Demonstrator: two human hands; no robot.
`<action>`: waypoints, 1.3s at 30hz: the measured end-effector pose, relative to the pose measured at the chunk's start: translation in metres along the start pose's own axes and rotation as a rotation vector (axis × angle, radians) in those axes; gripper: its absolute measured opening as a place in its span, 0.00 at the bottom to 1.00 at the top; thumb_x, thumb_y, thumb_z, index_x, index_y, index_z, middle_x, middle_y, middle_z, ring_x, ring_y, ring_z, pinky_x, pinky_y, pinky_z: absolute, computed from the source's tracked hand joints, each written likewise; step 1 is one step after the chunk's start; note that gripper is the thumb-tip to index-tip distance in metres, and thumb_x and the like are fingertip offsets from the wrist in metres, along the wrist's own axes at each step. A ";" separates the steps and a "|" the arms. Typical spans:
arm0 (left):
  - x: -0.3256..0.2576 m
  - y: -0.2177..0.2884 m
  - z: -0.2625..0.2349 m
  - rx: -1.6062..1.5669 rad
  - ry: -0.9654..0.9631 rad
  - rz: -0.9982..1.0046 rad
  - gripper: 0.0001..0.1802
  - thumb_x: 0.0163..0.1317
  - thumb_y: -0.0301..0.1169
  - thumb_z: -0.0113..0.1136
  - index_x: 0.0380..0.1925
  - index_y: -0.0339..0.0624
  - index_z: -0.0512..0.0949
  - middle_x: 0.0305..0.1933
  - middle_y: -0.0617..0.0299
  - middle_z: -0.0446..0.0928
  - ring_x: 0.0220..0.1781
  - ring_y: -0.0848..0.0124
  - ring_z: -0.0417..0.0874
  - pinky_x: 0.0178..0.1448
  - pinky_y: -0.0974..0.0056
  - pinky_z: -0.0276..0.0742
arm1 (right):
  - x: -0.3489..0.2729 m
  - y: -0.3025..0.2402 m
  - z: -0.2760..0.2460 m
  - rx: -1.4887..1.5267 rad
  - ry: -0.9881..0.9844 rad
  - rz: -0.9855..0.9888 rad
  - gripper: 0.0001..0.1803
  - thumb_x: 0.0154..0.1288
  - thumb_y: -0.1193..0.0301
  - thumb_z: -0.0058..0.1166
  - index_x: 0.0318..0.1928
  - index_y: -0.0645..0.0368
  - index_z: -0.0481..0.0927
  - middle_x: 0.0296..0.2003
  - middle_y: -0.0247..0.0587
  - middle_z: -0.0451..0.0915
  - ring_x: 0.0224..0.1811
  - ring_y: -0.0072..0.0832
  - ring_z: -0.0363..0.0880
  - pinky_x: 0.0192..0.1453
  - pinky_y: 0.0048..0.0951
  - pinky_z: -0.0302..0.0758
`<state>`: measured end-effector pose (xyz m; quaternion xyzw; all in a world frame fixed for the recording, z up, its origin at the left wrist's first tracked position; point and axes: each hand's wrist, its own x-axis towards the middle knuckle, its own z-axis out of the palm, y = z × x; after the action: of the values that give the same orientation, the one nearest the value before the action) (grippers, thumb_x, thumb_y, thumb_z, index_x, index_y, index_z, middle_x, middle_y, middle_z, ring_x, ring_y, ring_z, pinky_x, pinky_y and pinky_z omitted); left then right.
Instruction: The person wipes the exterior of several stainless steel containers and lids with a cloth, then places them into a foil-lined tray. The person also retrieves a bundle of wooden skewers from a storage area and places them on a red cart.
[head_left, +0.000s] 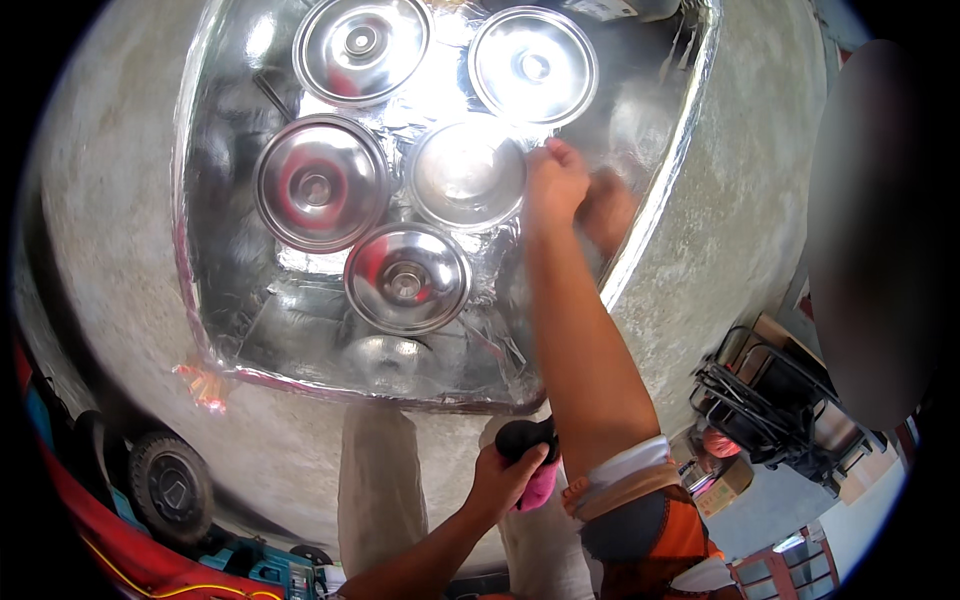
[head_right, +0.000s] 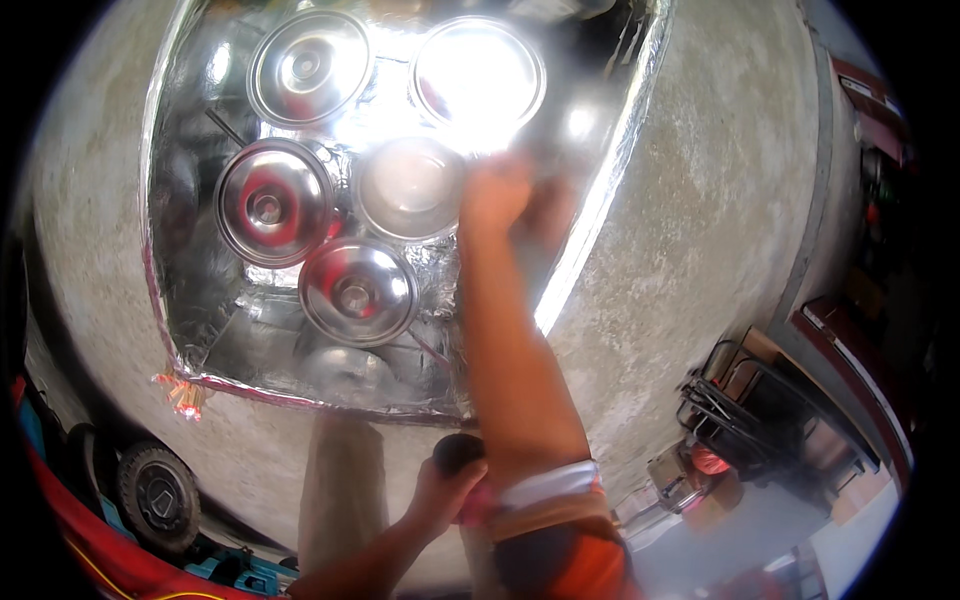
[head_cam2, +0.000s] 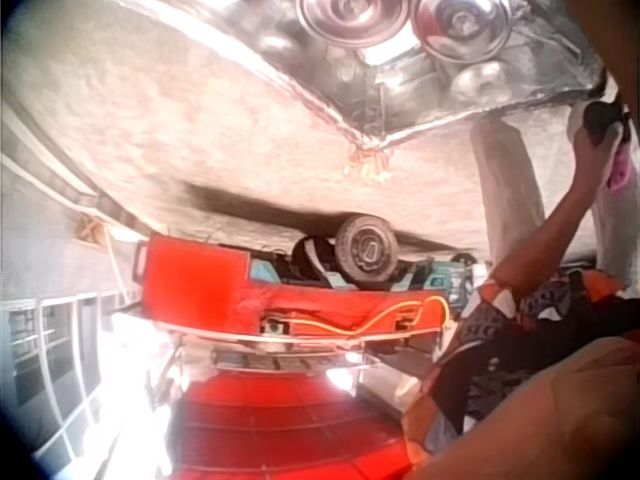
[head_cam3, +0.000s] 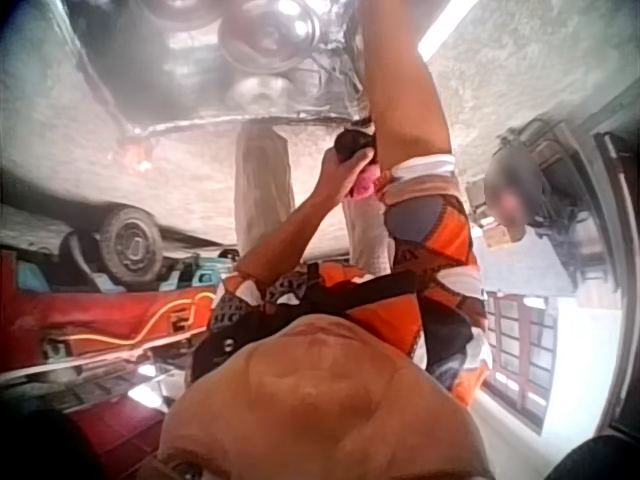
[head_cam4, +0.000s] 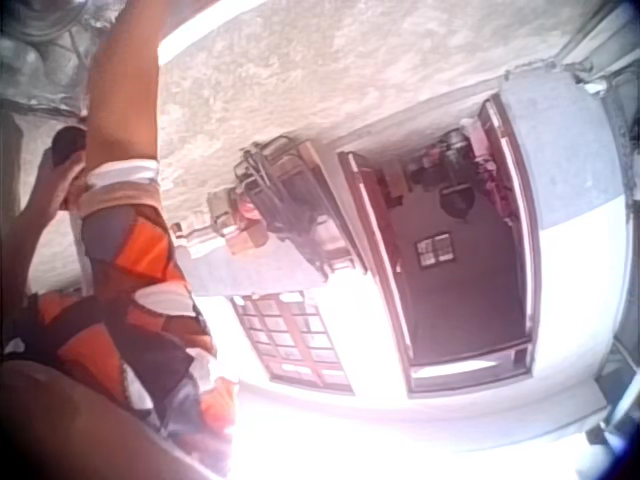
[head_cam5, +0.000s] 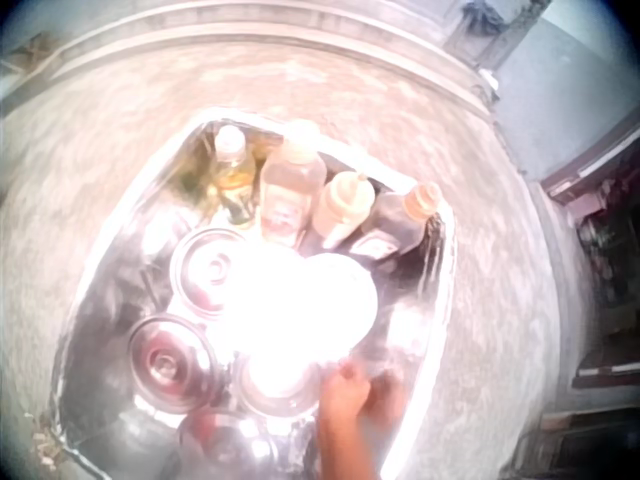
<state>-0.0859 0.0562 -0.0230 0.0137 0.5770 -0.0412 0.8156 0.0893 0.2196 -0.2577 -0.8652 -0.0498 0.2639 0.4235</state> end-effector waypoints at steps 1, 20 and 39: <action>0.002 -0.005 0.000 0.011 -0.015 0.029 0.11 0.57 0.33 0.56 0.36 0.37 0.76 0.28 0.64 0.76 0.26 0.77 0.76 0.28 0.70 0.73 | 0.004 0.018 -0.005 -0.079 -0.058 -0.046 0.14 0.48 0.84 0.48 0.39 0.68 0.75 0.30 0.39 0.76 0.27 0.20 0.72 0.31 0.20 0.69; 0.000 0.003 -0.004 -0.004 -0.054 -0.072 0.11 0.59 0.33 0.57 0.36 0.37 0.76 0.30 0.68 0.75 0.30 0.82 0.72 0.35 0.73 0.70 | -0.019 0.041 -0.015 -0.006 -0.148 -0.060 0.19 0.48 0.88 0.44 0.44 0.68 0.72 0.29 0.35 0.75 0.28 0.19 0.72 0.31 0.19 0.69; -0.001 -0.008 -0.007 -0.148 -0.053 -0.075 0.08 0.59 0.31 0.56 0.36 0.39 0.75 0.29 0.70 0.73 0.28 0.83 0.71 0.33 0.74 0.69 | -0.037 0.020 0.020 0.135 -0.069 0.103 0.13 0.48 0.82 0.46 0.38 0.64 0.75 0.23 0.36 0.74 0.27 0.25 0.72 0.33 0.25 0.69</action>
<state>-0.0934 0.0492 -0.0243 -0.0694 0.5567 -0.0291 0.8273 0.0446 0.2100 -0.2674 -0.8265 -0.0019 0.3180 0.4645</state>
